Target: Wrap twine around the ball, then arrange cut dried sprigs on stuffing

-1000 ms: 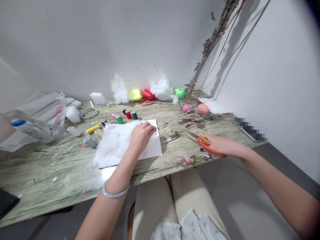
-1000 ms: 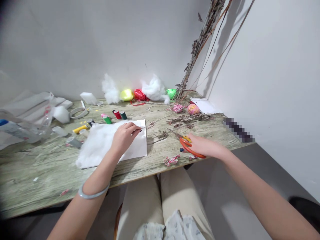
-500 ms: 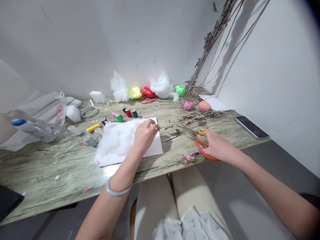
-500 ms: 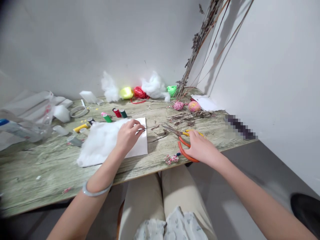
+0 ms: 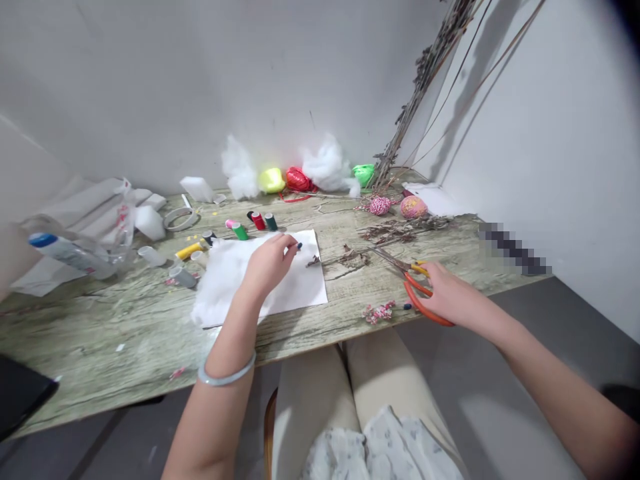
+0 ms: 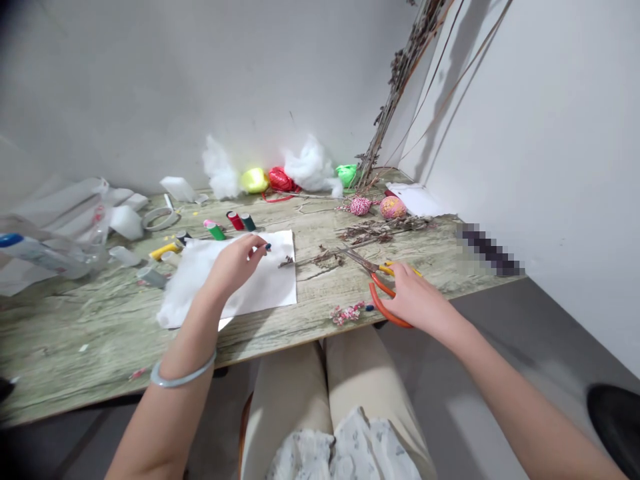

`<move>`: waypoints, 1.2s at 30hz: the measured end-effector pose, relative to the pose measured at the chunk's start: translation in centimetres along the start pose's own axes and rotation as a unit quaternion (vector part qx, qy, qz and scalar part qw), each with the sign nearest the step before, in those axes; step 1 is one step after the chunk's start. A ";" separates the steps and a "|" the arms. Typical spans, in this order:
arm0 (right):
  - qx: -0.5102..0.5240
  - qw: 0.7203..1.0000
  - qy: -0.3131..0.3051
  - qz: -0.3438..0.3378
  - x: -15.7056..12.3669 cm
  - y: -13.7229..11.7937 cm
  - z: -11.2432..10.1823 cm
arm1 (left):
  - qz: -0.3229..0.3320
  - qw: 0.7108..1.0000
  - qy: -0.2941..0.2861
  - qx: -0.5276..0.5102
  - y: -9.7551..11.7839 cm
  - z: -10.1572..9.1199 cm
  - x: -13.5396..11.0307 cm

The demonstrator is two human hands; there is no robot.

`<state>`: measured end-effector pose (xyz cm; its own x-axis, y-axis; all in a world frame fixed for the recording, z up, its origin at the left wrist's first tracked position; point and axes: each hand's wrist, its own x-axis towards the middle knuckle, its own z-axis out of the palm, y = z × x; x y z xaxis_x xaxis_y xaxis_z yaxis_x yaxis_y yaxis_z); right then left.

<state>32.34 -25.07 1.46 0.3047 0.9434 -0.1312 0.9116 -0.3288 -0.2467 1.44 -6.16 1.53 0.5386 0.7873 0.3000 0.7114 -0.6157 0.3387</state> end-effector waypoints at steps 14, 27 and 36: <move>0.022 1.000 -0.005 0.018 -0.7 0.3 1.0 | 0.047 0.988 -0.080 0.127 1.9 2.0 -0.3; 0.061 0.998 0.014 0.018 -1.1 1.5 2.0 | -0.035 0.999 -0.005 -0.040 2.3 1.6 0.0; 0.123 0.991 0.035 -0.030 -1.0 1.6 2.5 | -0.026 0.994 0.078 -0.074 2.8 2.1 -0.3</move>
<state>32.83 -26.65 -1.18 0.2783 0.9595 -0.0442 0.8361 -0.2647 -0.4804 4.21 -8.11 0.56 0.4179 0.8107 0.4101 0.6563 -0.5815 0.4808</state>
